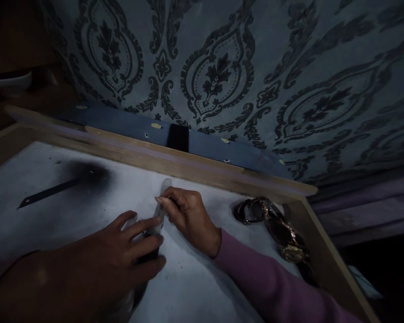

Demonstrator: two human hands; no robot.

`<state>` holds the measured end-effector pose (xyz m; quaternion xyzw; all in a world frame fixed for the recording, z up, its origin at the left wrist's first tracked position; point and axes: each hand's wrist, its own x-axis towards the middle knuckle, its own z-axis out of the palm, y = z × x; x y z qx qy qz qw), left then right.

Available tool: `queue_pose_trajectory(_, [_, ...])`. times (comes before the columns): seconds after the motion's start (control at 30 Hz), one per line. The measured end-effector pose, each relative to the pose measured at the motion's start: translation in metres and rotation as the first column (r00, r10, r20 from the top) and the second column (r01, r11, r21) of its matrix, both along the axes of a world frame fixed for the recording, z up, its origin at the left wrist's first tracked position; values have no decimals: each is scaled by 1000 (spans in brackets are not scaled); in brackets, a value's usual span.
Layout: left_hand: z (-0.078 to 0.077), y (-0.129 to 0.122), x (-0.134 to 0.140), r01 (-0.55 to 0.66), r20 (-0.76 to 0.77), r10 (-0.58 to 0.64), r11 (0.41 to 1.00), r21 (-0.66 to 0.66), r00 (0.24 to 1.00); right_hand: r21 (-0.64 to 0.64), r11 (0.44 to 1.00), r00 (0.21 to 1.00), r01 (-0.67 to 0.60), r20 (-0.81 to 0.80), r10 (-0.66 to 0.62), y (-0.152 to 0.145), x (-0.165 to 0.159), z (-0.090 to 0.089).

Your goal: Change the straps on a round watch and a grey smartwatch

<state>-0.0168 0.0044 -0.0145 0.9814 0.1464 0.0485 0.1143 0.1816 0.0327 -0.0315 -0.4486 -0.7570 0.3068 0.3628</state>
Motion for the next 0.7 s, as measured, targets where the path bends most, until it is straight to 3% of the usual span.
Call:
queue_pose_trajectory(0.17, [6, -4, -1, -27, 11, 27, 999, -19, 1000, 79, 997, 999, 7, 42, -10, -2, -4, 3])
queue_pose_trajectory(0.4, [19, -9, -8, -66, 3, 66, 996, -57, 998, -77, 993, 994, 91, -61, -95, -2, -5, -6])
queue_pose_trajectory(0.6, [19, -9, -9, -54, 21, 56, 995, -80, 998, 204, 979, 985, -10, 169, -25, -3, -10, 0])
queue_pose_trajectory(0.7, [21, -8, -10, -54, 20, 56, 994, -98, 998, 138, 990, 988, -5, 153, -16, -4, -11, 3])
